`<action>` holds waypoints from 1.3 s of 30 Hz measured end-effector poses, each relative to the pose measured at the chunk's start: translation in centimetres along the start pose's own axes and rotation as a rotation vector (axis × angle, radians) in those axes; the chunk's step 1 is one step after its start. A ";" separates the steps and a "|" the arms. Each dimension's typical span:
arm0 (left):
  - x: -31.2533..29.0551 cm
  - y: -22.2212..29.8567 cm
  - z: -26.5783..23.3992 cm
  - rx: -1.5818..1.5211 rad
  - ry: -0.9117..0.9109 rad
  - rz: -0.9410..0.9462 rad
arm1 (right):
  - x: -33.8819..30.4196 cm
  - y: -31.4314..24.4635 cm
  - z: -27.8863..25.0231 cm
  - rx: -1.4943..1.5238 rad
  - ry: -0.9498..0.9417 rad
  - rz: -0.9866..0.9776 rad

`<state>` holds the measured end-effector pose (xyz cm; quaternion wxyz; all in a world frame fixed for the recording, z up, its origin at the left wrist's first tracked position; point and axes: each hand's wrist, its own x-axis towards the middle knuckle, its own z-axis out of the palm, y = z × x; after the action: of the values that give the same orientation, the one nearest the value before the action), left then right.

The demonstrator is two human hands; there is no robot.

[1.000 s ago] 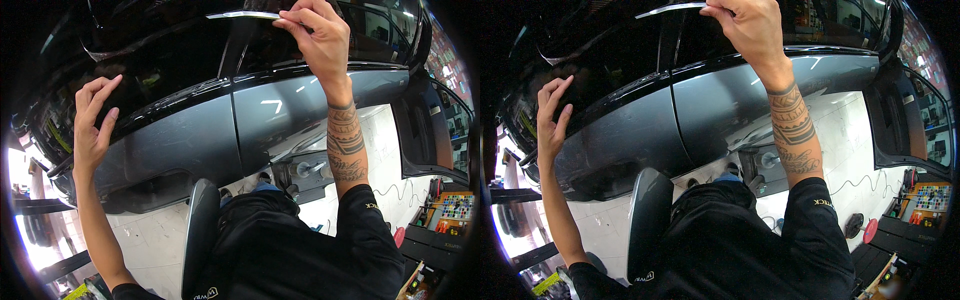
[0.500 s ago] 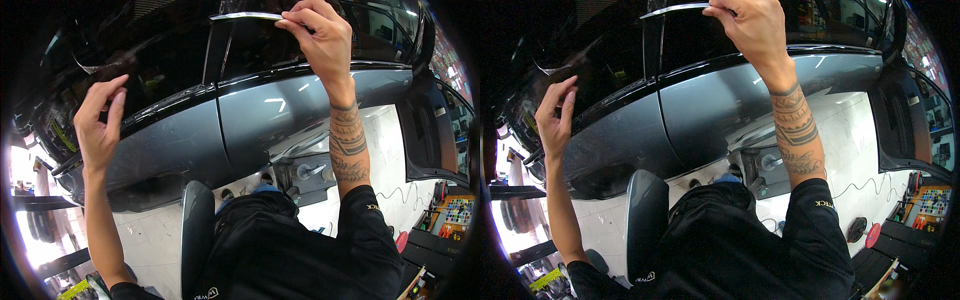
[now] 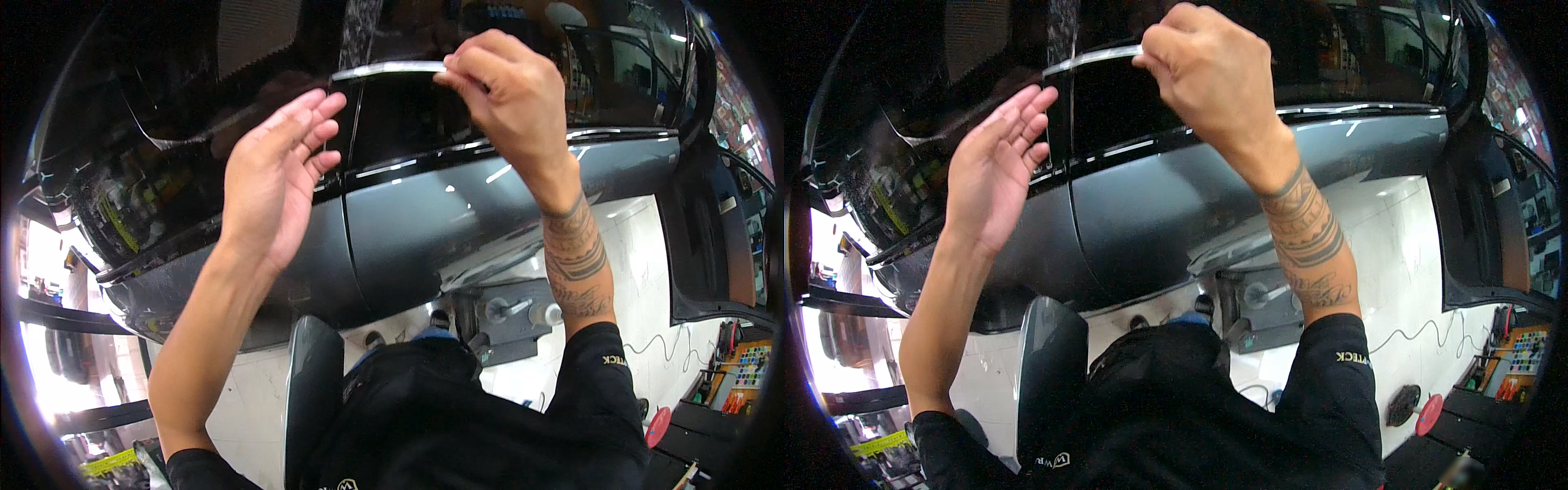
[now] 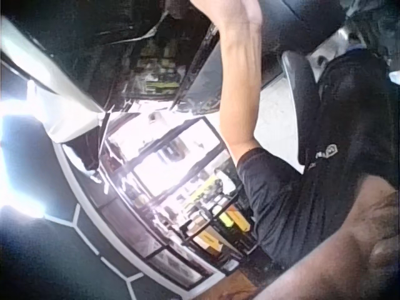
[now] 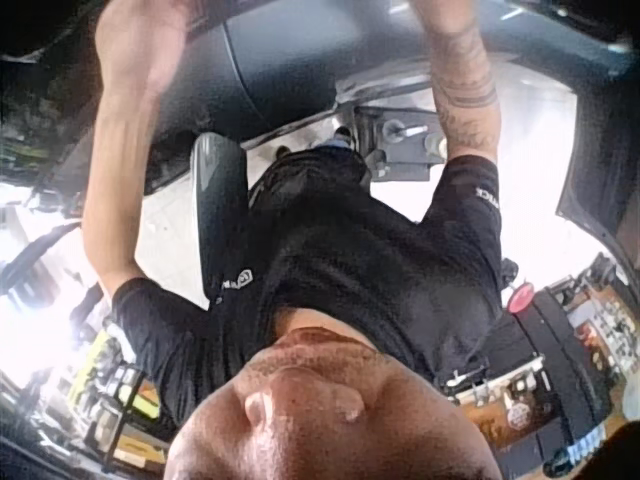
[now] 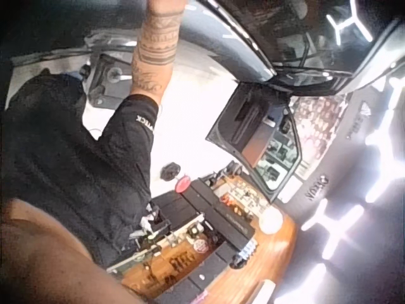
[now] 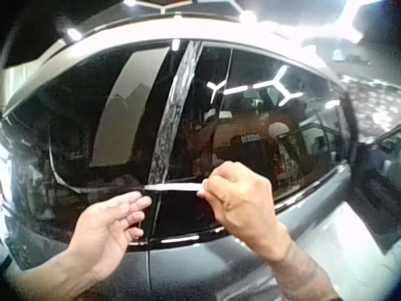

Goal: The person applies a tint film to the rear window of a car using a squeegee and a heat gun. They smooth the film, trim excess edges, wipe the surface, and use heat to conform the film to the window's curvature.

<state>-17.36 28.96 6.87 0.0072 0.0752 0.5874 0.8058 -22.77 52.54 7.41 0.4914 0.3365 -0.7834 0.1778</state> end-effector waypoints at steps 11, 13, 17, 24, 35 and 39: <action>0.8 -1.5 0.9 -0.212 0.163 -0.056 | 1.6 -0.2 -1.4 -0.073 -0.147 -0.063; 0.8 -1.5 0.6 -0.193 0.156 -0.082 | 1.6 0.0 -1.4 -0.087 -0.180 -0.073; 0.3 0.4 -0.5 0.074 0.052 -0.098 | 3.0 1.9 -2.4 0.338 -0.207 0.112; 1.3 4.3 -0.2 0.600 -0.143 0.217 | 8.7 3.5 0.5 0.965 0.482 0.600; -2.8 6.1 -4.9 0.856 -0.198 0.397 | 14.1 0.5 4.9 0.839 0.688 0.613; -4.1 6.4 -7.6 0.908 -0.147 0.405 | 14.2 0.6 5.0 0.801 0.703 0.615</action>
<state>-13.77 19.35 10.19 -0.1412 0.2398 0.8502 0.4469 -30.53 44.93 17.80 0.4819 0.1748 -0.5079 0.6923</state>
